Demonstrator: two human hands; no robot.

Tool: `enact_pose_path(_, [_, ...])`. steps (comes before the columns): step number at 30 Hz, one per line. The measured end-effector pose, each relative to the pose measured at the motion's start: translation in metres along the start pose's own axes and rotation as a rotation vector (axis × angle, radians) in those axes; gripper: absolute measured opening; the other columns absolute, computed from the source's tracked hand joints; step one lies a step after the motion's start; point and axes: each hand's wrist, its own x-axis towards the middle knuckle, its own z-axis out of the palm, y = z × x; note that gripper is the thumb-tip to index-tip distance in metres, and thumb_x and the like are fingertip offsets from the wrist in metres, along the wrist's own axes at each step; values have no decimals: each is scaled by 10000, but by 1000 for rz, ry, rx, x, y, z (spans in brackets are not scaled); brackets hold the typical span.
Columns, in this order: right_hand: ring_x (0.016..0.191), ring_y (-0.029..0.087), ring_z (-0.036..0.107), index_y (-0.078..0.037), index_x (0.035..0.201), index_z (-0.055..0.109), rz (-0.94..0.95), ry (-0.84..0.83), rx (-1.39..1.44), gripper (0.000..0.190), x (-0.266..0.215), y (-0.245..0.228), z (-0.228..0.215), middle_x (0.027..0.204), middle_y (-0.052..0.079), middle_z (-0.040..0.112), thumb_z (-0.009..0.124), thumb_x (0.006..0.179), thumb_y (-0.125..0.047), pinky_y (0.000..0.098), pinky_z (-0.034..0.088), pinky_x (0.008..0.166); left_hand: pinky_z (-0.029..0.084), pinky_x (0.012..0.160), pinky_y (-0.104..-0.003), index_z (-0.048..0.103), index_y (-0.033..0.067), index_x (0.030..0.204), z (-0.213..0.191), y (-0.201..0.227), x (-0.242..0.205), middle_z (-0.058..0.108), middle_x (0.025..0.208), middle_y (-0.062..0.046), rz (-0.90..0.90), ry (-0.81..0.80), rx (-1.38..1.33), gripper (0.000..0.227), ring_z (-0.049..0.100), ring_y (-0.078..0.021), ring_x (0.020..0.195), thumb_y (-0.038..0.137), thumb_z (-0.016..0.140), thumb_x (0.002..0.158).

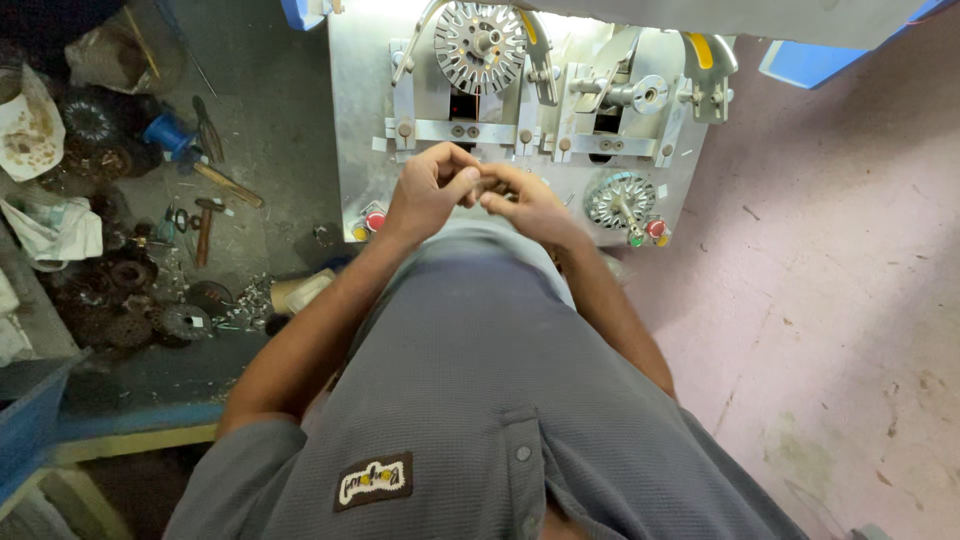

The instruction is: The person uses an Allen key to tighten bolts on a circular metal component mounted on a machine. They remove the component, place it on the machine surface, and then use a caliper to measure its diameter. The person then places the component back onto the machine.

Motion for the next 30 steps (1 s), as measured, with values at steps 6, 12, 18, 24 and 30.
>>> enact_pose_path(6, [773,156,675,28,1253,627,166,235,711,323,48,-29,-14,959,105,700,623,963,-116,320,599,712,500,562,-297,678,13,953,9,22,-35,674,647,-49,5,-67,369,92,637,-108,565,103,662,940])
enact_pose_path(12, [484,18,371,21,1066,720,-124,512,402,154,97,-49,-19,641,-63,486,691,949,-76,212,280,420,490,551,-316,659,12,956,11,31,-43,665,653,-60,112,-81,362,78,626,-141,549,89,648,946])
enact_pose_path(18, [587,20,435,34,955,781,-284,813,-101,124,70,-24,-45,708,-69,623,732,958,-81,224,310,518,500,593,-351,681,38,950,13,28,-45,687,684,-81,140,-111,462,100,657,-198,594,132,670,916])
enact_pose_path(24, [520,66,450,-21,951,782,-183,751,-574,133,52,-5,6,587,-12,539,731,929,-142,283,336,482,505,620,-381,695,58,940,5,20,-56,690,703,-101,228,-217,509,99,678,-255,642,140,688,885])
enact_pose_path(30, [528,106,490,10,870,729,-360,858,-672,118,135,-13,-18,597,16,567,727,880,-107,335,376,522,443,562,-381,656,29,986,-3,19,-54,643,692,-97,220,-114,428,122,590,-229,575,146,673,958])
